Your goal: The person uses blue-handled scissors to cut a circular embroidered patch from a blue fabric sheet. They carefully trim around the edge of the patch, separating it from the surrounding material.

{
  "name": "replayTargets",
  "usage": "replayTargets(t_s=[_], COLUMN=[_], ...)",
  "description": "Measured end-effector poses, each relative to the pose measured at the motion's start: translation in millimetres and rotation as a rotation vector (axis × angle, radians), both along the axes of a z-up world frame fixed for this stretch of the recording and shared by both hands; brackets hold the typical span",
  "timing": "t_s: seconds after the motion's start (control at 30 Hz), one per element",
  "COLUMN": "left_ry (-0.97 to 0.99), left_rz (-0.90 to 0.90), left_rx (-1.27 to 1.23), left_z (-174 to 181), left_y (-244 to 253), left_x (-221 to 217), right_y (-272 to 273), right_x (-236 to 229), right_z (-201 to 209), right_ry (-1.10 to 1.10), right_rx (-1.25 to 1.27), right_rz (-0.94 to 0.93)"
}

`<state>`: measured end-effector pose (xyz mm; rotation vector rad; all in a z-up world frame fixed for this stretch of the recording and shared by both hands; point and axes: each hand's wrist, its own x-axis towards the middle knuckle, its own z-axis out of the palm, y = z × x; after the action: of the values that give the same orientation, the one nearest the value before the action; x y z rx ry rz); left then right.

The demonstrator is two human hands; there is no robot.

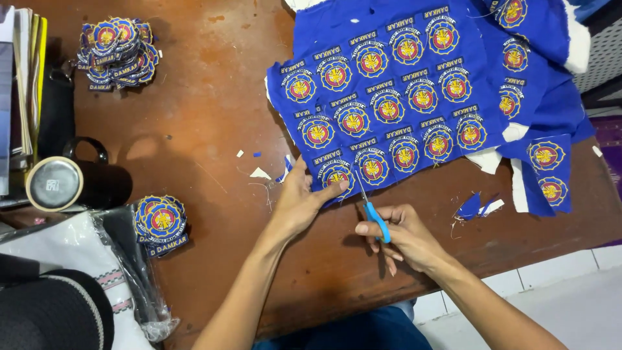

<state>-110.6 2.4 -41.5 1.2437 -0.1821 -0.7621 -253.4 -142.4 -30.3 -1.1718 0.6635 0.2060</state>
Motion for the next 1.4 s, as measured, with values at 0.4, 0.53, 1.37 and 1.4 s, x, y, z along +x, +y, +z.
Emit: replayTargets(t_s=[0.4,0.53,1.37,1.4], left_ry=[0.043,0.047,0.112,0.123], left_rz=[-0.011,-0.01,-0.02,-0.01], left_rx=[0.0,-0.011,-0.049,-0.055], left_z=[-5,-7,-10,-8], left_y=[0,2,-3,-3], left_x=[-2,0,-8,-8], right_y=[-1,-1,0,2], right_x=[3,-2,8,9], right_z=[-3,-12,-1,3], right_ry=[-0.009,0.033,-0.037,-0.052], right_rx=[0.025,-0.003,0.089,0.094], right_rz=[-0.003,-0.039,-0.048,-0.053])
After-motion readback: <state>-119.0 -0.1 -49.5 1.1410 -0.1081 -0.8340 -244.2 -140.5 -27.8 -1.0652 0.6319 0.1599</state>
